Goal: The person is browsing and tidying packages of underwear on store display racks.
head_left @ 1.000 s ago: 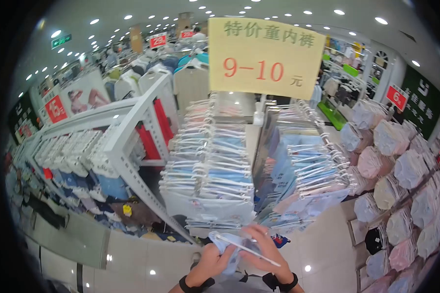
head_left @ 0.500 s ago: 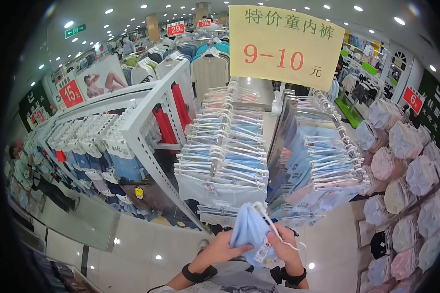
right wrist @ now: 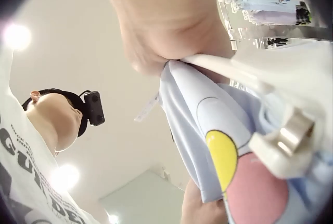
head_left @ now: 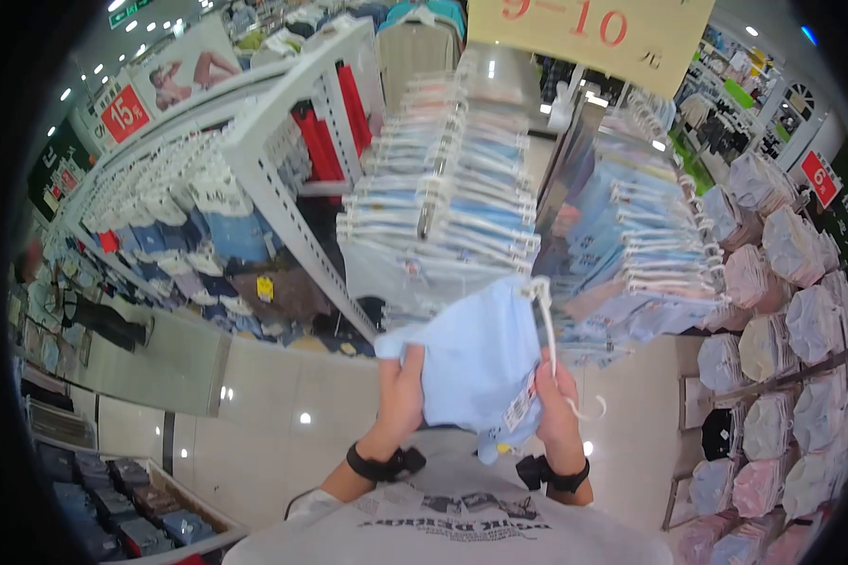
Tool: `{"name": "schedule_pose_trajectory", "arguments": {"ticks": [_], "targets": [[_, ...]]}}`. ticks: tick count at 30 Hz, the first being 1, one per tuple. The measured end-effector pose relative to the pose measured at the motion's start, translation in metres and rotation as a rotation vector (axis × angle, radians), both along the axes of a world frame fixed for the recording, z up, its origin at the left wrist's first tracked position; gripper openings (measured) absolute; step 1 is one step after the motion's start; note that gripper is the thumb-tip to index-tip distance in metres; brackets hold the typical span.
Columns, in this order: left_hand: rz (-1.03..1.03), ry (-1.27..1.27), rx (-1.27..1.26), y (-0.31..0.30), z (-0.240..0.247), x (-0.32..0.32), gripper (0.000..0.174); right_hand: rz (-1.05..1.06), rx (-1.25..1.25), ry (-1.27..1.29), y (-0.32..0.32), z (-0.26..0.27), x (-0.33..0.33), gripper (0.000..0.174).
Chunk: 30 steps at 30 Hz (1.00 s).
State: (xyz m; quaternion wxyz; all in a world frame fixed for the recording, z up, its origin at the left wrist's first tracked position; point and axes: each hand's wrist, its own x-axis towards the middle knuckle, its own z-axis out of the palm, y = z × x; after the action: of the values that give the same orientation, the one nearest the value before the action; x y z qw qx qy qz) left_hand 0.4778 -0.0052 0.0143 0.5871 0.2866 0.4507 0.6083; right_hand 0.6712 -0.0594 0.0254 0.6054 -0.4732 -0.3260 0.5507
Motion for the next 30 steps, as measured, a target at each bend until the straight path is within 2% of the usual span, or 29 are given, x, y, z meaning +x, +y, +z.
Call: {"name": "schedule_pose_trajectory", "arguments": {"ticks": [3,6,7,9,12,16,18,20,21,23,25,27,30], "targets": [[0.107,0.192,0.167,0.01,0.002,-0.011,0.022,-0.001,0.048,0.122,0.0,0.012,-0.004,0.046],[0.11,0.29,0.232,0.012,0.022,-0.021,0.021,0.045,0.1,0.182,-0.003,0.016,-0.001,0.046],[0.076,0.421,0.325,0.013,0.018,-0.029,0.023,0.029,0.1,0.212,-0.003,0.018,-0.002,0.047],[0.085,0.427,0.337,0.015,0.019,-0.035,0.021,0.018,0.104,0.238,-0.002,0.019,-0.003,0.048],[0.078,0.417,0.328,0.016,0.021,-0.04,0.019,0.075,0.128,0.316,0.0,0.02,-0.006,0.039],[0.044,0.317,0.287,0.012,0.023,-0.042,0.014,-0.042,0.066,0.275,0.001,0.018,-0.009,0.042],[-0.044,0.291,0.208,0.006,0.018,-0.04,0.011,-0.029,0.096,0.232,0.002,0.017,-0.006,0.045],[-0.142,0.334,0.234,-0.006,0.01,-0.031,0.011,-0.002,0.162,0.353,0.005,0.023,-0.005,0.046],[-0.27,0.089,0.196,-0.009,0.0,-0.031,0.024,0.008,0.196,0.413,0.005,0.025,-0.004,0.046],[-0.462,-0.092,0.149,-0.023,-0.011,-0.026,0.043,0.02,0.201,0.422,0.004,0.021,-0.005,0.048],[-0.583,-0.152,0.154,-0.035,-0.011,-0.018,0.061,0.03,0.204,0.456,0.002,0.022,-0.008,0.047],[-0.633,-0.092,0.217,-0.043,-0.004,-0.004,0.079,0.042,0.207,0.512,0.003,0.025,-0.011,0.044],[-0.683,0.077,0.094,-0.041,-0.011,-0.006,0.087,-0.038,0.25,0.437,-0.004,0.019,-0.004,0.049]]}}
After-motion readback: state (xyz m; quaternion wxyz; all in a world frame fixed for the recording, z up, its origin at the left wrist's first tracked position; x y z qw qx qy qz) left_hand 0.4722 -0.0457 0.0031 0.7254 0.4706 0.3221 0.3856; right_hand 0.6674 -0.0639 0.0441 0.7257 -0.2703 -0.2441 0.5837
